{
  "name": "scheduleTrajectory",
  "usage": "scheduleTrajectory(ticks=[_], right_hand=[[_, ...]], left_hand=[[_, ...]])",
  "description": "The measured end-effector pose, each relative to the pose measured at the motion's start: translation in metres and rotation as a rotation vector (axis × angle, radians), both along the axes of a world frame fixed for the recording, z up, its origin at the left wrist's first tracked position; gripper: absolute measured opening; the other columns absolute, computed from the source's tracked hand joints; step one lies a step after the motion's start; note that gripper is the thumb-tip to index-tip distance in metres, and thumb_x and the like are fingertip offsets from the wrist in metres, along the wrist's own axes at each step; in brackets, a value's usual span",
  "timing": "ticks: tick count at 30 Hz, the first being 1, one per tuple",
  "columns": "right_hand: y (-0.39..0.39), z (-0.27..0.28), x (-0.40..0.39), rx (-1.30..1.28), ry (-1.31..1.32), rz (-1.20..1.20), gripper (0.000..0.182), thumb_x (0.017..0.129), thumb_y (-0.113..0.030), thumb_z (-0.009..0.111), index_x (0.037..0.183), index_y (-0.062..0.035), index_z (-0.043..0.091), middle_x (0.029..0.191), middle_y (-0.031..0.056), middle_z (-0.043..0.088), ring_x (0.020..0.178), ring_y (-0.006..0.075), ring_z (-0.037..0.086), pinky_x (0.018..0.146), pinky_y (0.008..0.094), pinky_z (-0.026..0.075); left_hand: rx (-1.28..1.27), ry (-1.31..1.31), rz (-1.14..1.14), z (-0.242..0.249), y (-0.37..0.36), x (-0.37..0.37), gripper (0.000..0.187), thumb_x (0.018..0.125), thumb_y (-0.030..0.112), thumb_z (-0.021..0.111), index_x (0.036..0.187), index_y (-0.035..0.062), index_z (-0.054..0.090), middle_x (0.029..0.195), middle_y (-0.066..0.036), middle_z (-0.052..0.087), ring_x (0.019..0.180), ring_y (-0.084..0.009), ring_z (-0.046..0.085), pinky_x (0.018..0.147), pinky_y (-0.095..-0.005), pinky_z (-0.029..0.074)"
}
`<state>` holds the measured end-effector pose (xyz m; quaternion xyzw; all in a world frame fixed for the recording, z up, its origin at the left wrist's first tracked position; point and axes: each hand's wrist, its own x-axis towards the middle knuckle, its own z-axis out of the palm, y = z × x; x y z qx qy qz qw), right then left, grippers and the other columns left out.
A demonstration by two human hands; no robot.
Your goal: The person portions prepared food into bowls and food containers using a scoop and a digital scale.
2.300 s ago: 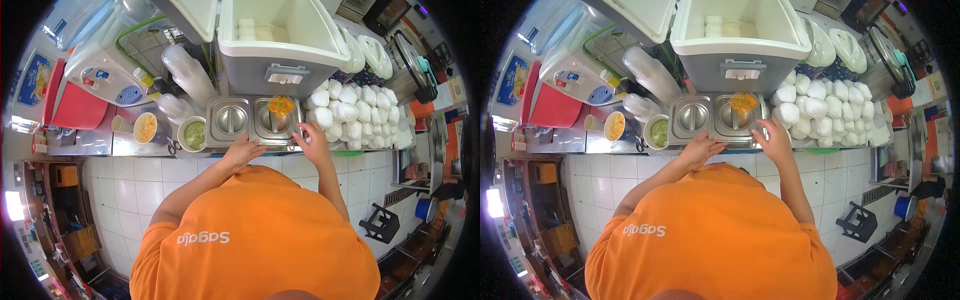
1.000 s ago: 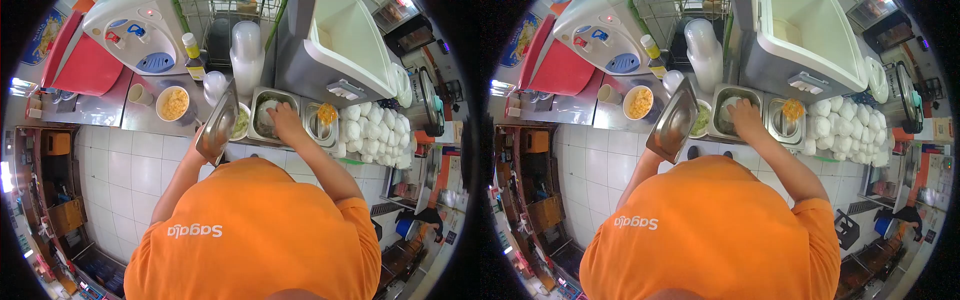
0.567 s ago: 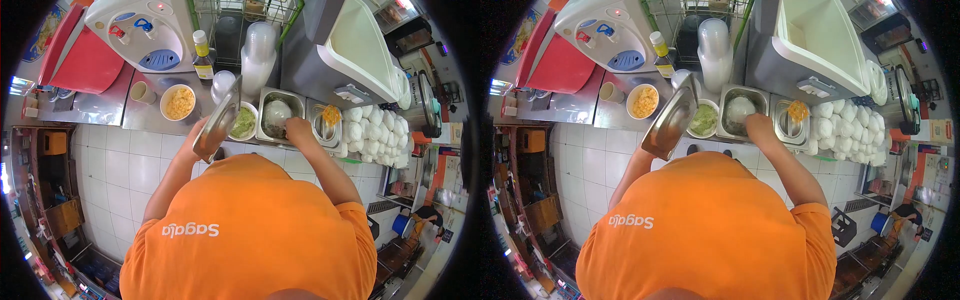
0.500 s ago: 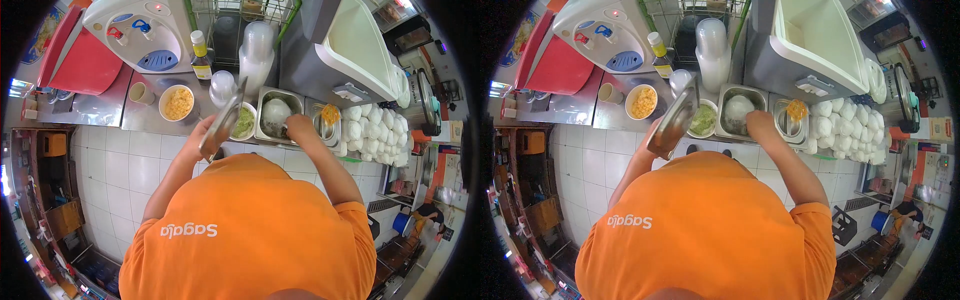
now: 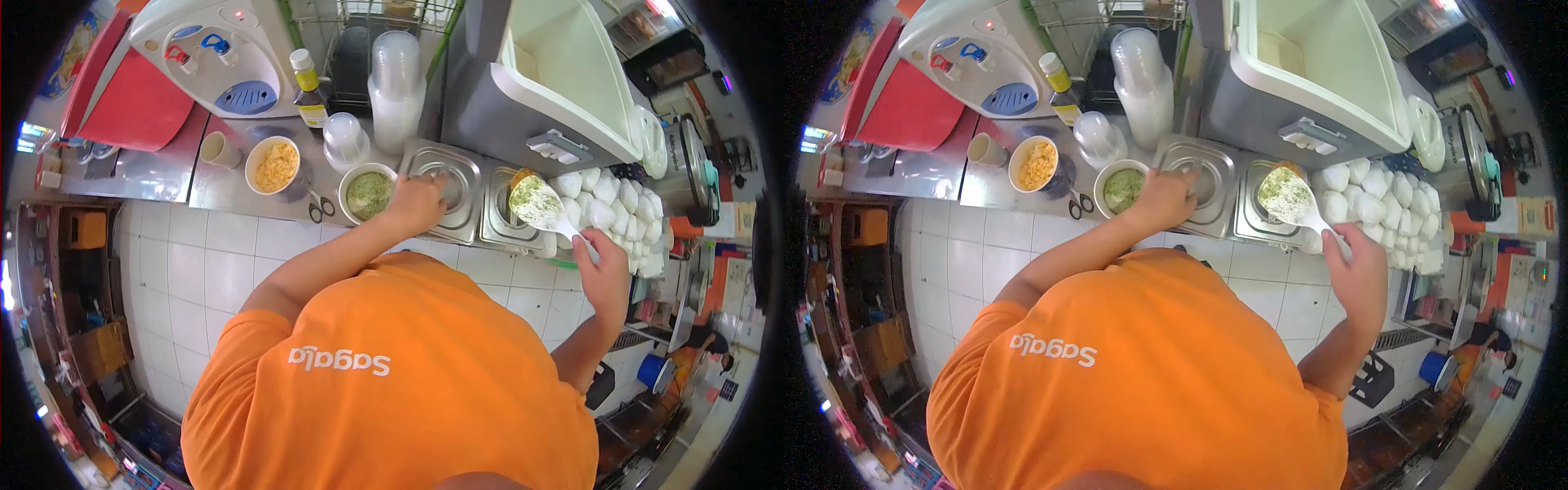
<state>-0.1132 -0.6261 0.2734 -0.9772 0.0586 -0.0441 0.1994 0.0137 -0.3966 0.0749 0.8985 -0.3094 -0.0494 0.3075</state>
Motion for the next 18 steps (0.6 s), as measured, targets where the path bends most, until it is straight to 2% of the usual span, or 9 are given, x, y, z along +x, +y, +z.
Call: scheduleTrajectory(ticks=[2,5,7,8,10,12,13,17,18], right_hand=[[0.002,-0.003,-0.002,0.249,0.087,-0.211,0.020,0.082,-0.017,0.063,0.087,0.0018,0.062,0.071,0.0072,0.062,0.062,0.0117,0.053,0.057,0.0270,0.041],[0.015,-0.025,0.014,0.376,0.006,-0.123,0.021,0.083,-0.018,0.063,0.088,0.0015,0.061,0.066,0.0006,0.057,0.062,0.0060,0.044,0.054,0.0233,0.038],[0.035,-0.035,0.032,0.407,0.023,-0.030,0.021,0.083,-0.020,0.063,0.088,0.0009,0.060,0.065,0.0031,0.058,0.060,0.0092,0.048,0.053,0.0253,0.039],[0.049,-0.039,0.043,0.432,0.034,0.051,0.022,0.083,-0.021,0.063,0.088,0.0003,0.059,0.064,0.0056,0.058,0.058,0.0123,0.051,0.053,0.0273,0.040],[0.081,-0.050,0.063,0.315,0.080,0.175,0.023,0.083,-0.023,0.062,0.085,-0.0009,0.057,0.066,0.0131,0.060,0.060,0.0241,0.058,0.054,0.0334,0.043],[0.114,-0.062,0.081,0.094,0.164,0.347,0.019,0.083,-0.022,0.058,0.085,-0.0030,0.057,0.071,0.0182,0.060,0.067,0.0329,0.060,0.056,0.0389,0.045],[0.129,-0.073,0.090,0.005,0.165,0.473,0.016,0.083,-0.018,0.056,0.085,-0.0022,0.057,0.070,0.0178,0.060,0.067,0.0327,0.061,0.055,0.0401,0.046],[0.168,-0.146,0.117,-0.279,0.166,0.698,0.013,0.080,-0.008,0.051,0.086,0.0017,0.057,0.067,0.0174,0.061,0.065,0.0327,0.063,0.055,0.0421,0.049],[0.173,-0.149,0.115,-0.280,0.170,0.701,0.013,0.080,-0.008,0.051,0.086,0.0017,0.057,0.067,0.0174,0.061,0.065,0.0327,0.063,0.055,0.0421,0.049]], left_hand=[[-0.022,-0.028,0.023,-0.009,-0.006,-0.005,0.047,0.075,0.019,0.059,0.118,0.0026,0.052,0.089,-0.018,0.060,0.082,-0.0344,0.058,0.078,-0.0452,0.038],[-0.166,-0.179,0.036,-0.003,0.004,-0.010,0.038,0.076,0.017,0.058,0.111,0.0026,0.056,0.088,-0.018,0.058,0.083,-0.0359,0.057,0.076,-0.0444,0.040],[-0.287,-0.093,0.036,0.008,0.032,-0.008,0.025,0.077,0.017,0.059,0.095,-0.0004,0.061,0.078,-0.018,0.058,0.074,-0.0347,0.058,0.070,-0.0428,0.045],[-0.340,-0.088,0.091,0.011,0.050,-0.011,0.018,0.076,0.015,0.061,0.079,-0.0023,0.061,0.075,-0.019,0.057,0.071,-0.0361,0.056,0.065,-0.0410,0.047],[-0.243,0.193,0.310,0.006,0.091,-0.025,0.023,0.078,0.015,0.060,0.092,-0.0032,0.057,0.072,-0.017,0.057,0.069,-0.0341,0.058,0.064,-0.0414,0.047],[-0.250,0.285,0.473,-0.010,0.129,-0.038,0.029,0.080,0.017,0.059,0.102,-0.0013,0.052,0.073,-0.017,0.058,0.070,-0.0319,0.060,0.064,-0.0403,0.048],[-0.261,0.382,0.631,-0.022,0.139,-0.043,0.037,0.082,0.019,0.058,0.112,0.0006,0.047,0.074,-0.016,0.059,0.071,-0.0296,0.062,0.064,-0.0392,0.048],[-0.384,0.556,0.680,-0.063,0.141,-0.047,0.045,0.089,0.020,0.049,0.125,0.0022,0.028,0.084,-0.019,0.063,0.064,-0.0207,0.063,0.052,-0.0303,0.050],[-0.566,0.837,0.643,-0.054,0.132,-0.043,0.044,0.090,0.019,0.045,0.127,0.0032,0.026,0.085,-0.018,0.063,0.064,-0.0229,0.064,0.054,-0.0311,0.052]])
